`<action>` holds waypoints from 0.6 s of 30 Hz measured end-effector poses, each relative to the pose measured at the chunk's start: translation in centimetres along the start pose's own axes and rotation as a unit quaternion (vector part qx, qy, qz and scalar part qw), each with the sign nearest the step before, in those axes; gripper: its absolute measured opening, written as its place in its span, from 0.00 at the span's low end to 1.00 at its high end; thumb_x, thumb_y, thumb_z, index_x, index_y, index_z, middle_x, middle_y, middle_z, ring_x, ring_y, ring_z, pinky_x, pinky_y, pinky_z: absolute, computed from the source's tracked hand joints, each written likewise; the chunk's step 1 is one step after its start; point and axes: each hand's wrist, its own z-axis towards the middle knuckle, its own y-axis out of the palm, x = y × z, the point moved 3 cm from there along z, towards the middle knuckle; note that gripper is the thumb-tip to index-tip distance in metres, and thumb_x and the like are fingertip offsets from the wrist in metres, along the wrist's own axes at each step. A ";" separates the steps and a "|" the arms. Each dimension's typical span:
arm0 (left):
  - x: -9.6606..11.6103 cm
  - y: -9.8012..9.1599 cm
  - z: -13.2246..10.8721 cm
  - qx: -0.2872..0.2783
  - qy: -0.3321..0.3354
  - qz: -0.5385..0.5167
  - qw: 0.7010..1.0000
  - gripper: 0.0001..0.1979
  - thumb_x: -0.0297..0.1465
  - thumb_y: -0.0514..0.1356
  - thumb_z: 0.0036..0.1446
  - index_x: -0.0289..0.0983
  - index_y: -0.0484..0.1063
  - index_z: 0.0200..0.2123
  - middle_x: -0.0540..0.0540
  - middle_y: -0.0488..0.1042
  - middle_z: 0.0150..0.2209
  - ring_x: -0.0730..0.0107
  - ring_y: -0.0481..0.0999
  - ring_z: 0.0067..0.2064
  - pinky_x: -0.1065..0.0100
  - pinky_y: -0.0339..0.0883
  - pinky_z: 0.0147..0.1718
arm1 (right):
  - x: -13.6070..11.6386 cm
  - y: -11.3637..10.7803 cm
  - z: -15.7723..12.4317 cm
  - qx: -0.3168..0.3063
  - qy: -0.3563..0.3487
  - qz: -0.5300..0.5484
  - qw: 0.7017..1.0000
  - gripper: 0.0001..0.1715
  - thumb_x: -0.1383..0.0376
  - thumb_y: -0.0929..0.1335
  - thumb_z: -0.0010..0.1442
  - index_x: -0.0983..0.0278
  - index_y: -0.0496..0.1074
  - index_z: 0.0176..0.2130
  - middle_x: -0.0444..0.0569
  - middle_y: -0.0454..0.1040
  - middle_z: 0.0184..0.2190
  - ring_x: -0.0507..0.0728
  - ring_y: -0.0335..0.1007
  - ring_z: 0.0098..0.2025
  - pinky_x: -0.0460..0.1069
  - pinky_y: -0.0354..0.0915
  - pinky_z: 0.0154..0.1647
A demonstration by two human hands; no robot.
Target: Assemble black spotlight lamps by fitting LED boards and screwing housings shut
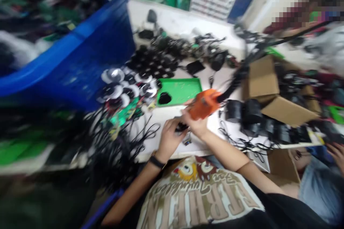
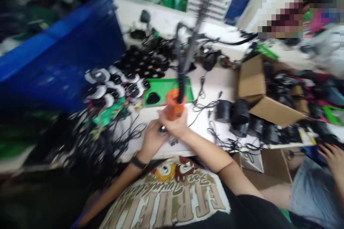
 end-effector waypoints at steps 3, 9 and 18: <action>-1.0 0.0 0.0 0.010 0.027 0.047 0.998 0.10 0.37 0.63 0.62 0.35 0.73 0.39 0.40 0.78 0.35 0.53 0.79 0.40 0.59 0.73 0.40 | -0.2 0.2 0.6 0.025 -0.014 -0.006 1.000 0.23 0.49 0.77 0.50 0.62 0.70 0.34 0.40 0.69 0.24 0.49 0.62 0.23 0.47 0.66 0.26; -2.9 1.0 0.5 0.018 0.061 0.088 0.994 0.24 0.50 0.58 0.64 0.35 0.74 0.46 0.39 0.79 0.38 0.51 0.81 0.40 0.58 0.74 0.41 | 0.6 -0.7 1.9 0.066 0.024 -0.021 0.997 0.29 0.46 0.78 0.48 0.61 0.71 0.40 0.37 0.65 0.22 0.50 0.60 0.25 0.48 0.69 0.32; -4.0 1.5 1.3 -0.060 0.023 0.053 0.997 0.31 0.53 0.58 0.59 0.36 0.73 0.54 0.36 0.79 0.50 0.46 0.79 0.52 0.51 0.74 0.53 | -0.6 -5.7 4.3 0.126 0.077 -0.102 0.984 0.32 0.56 0.79 0.48 0.60 0.68 0.48 0.37 0.72 0.27 0.52 0.67 0.28 0.49 0.70 0.35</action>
